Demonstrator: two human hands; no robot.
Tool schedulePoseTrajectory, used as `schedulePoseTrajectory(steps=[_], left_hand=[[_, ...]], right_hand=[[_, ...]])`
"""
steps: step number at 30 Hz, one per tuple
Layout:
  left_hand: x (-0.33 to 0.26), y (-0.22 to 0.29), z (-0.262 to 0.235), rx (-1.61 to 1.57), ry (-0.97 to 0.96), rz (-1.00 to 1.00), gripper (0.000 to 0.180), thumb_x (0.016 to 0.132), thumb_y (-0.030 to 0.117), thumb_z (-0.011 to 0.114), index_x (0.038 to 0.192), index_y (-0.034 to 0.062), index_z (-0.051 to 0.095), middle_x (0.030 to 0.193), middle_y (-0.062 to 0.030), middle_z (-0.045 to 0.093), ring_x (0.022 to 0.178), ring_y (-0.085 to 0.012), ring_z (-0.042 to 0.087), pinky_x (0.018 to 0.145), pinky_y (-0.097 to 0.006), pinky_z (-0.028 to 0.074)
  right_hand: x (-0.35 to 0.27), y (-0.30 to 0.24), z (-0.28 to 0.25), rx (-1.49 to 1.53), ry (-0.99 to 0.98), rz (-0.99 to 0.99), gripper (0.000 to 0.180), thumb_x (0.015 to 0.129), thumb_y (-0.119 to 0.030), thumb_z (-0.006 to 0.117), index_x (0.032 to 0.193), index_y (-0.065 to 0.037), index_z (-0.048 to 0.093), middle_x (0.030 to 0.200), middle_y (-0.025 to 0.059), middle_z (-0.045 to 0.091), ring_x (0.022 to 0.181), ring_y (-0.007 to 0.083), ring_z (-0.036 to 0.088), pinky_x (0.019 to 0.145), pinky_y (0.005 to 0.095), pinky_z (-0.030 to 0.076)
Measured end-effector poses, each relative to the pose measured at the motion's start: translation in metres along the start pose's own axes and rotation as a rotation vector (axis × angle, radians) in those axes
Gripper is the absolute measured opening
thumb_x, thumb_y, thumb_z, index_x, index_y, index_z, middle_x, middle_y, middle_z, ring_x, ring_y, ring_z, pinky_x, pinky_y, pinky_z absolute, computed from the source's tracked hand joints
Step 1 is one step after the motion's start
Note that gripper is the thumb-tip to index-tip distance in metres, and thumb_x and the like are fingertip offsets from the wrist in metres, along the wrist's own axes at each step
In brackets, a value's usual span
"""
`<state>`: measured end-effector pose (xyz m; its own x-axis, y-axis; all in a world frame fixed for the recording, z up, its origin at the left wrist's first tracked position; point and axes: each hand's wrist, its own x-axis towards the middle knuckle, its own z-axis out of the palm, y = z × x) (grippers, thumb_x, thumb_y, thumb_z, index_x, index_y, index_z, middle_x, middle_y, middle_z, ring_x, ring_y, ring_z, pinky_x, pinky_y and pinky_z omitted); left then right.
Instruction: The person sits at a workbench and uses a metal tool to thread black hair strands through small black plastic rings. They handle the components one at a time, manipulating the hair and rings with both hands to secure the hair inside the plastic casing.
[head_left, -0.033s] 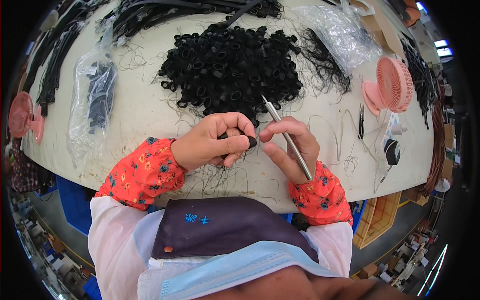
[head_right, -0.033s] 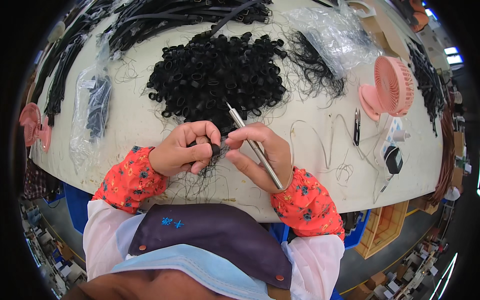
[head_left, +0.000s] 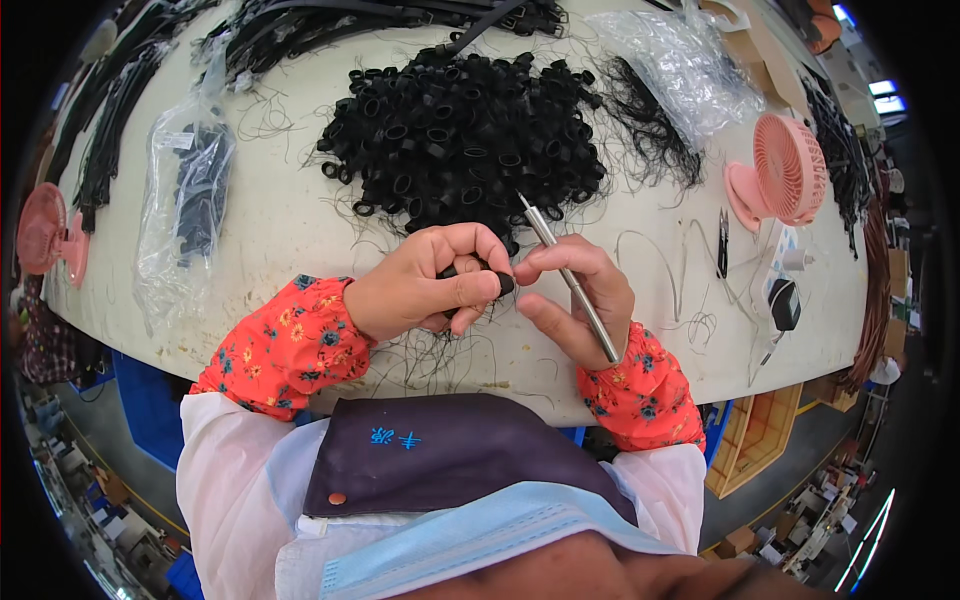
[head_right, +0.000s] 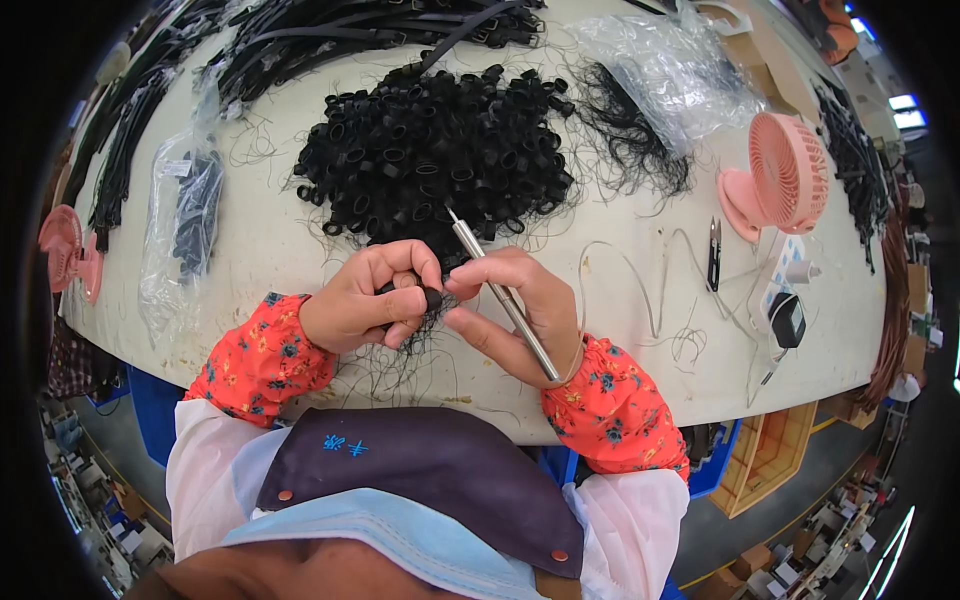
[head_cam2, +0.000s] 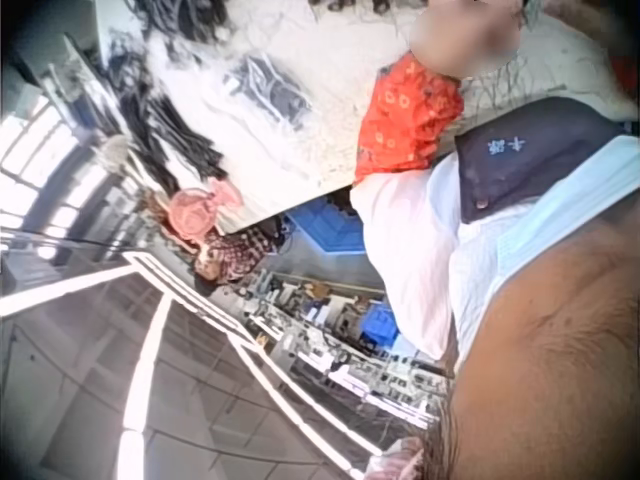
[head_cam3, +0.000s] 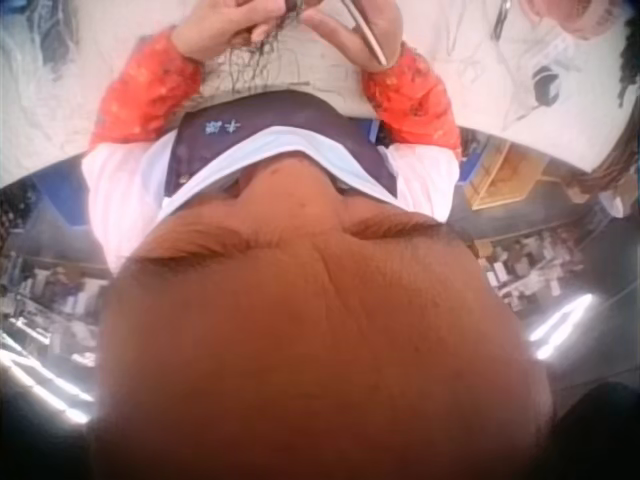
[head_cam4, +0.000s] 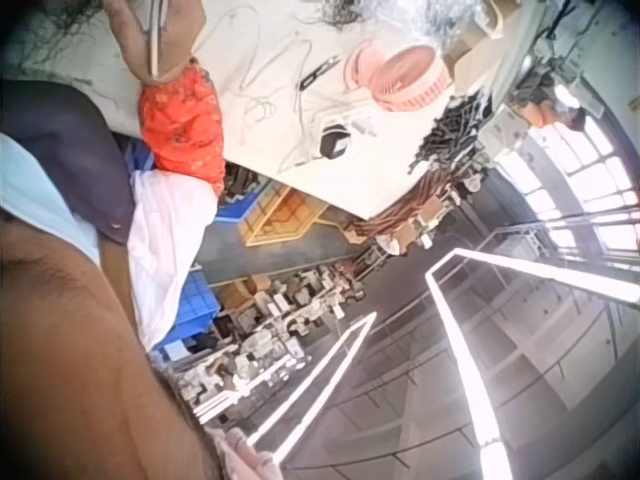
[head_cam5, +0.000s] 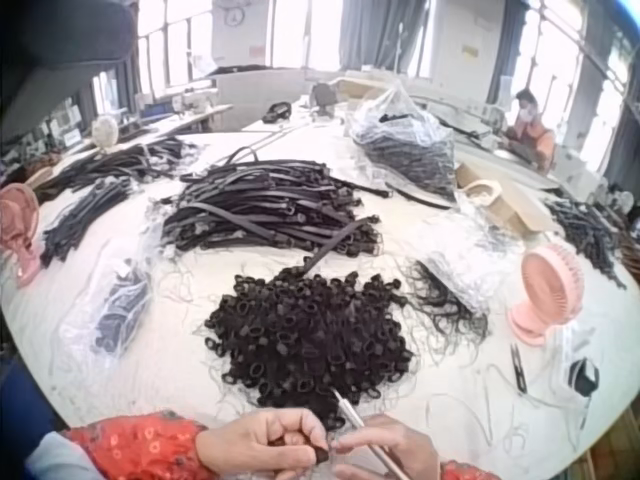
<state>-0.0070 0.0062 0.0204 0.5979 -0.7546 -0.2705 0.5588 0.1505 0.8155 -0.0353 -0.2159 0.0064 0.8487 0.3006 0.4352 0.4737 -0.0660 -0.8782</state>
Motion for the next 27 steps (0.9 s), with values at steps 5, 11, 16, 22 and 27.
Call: schedulePoseTrajectory(steps=[5,11,16,22,27], left_hand=[[0.006,-0.006,0.004,0.009,0.099,0.066,0.015,0.092,0.017,0.062,0.100,0.0071,0.053,0.064,-0.0006,0.060,0.049,-0.0014,0.046,0.040,-0.017,0.029],[0.012,-0.016,-0.003,0.152,0.194,0.073,0.019,0.091,0.018,0.065,0.099,0.0076,0.052,0.064,0.0004,0.059,0.047,-0.0017,0.047,0.039,-0.017,0.031],[0.010,-0.004,0.004,0.157,0.276,0.049,0.025,0.092,0.020,0.064,0.108,0.0077,0.050,0.061,0.0017,0.057,0.044,-0.0016,0.045,0.038,-0.017,0.031],[0.013,0.000,-0.011,-0.315,0.346,0.095,0.020,0.096,0.017,0.055,0.112,0.0057,0.053,0.064,-0.0008,0.057,0.044,-0.0049,0.048,0.036,-0.017,0.029],[0.011,0.000,-0.018,-0.357,0.272,0.013,0.019,0.097,0.018,0.054,0.109,0.0034,0.057,0.073,-0.0033,0.059,0.045,-0.0058,0.049,0.036,-0.017,0.029]], right_hand=[[0.003,0.007,0.009,-0.159,0.018,-0.056,0.041,0.072,0.002,0.076,0.108,-0.005,0.058,0.091,0.0102,0.063,0.081,0.0220,0.063,0.072,0.0294,0.050],[0.000,0.012,0.016,-0.175,0.081,0.006,0.034,0.074,0.005,0.071,0.105,-0.005,0.060,0.091,0.0097,0.063,0.081,0.0213,0.063,0.071,0.0287,0.050],[0.001,0.009,0.013,-0.186,0.095,0.043,0.033,0.074,0.005,0.069,0.105,-0.005,0.060,0.091,0.0099,0.063,0.080,0.0203,0.064,0.070,0.0280,0.050],[0.006,0.011,0.002,-0.406,0.157,-0.065,0.034,0.072,0.005,0.070,0.103,-0.006,0.060,0.089,0.0103,0.063,0.081,0.0245,0.064,0.070,0.0306,0.051],[0.006,0.015,0.001,-0.450,0.139,-0.179,0.036,0.071,0.005,0.071,0.102,-0.007,0.061,0.089,0.0105,0.063,0.083,0.0277,0.063,0.070,0.0331,0.052]])
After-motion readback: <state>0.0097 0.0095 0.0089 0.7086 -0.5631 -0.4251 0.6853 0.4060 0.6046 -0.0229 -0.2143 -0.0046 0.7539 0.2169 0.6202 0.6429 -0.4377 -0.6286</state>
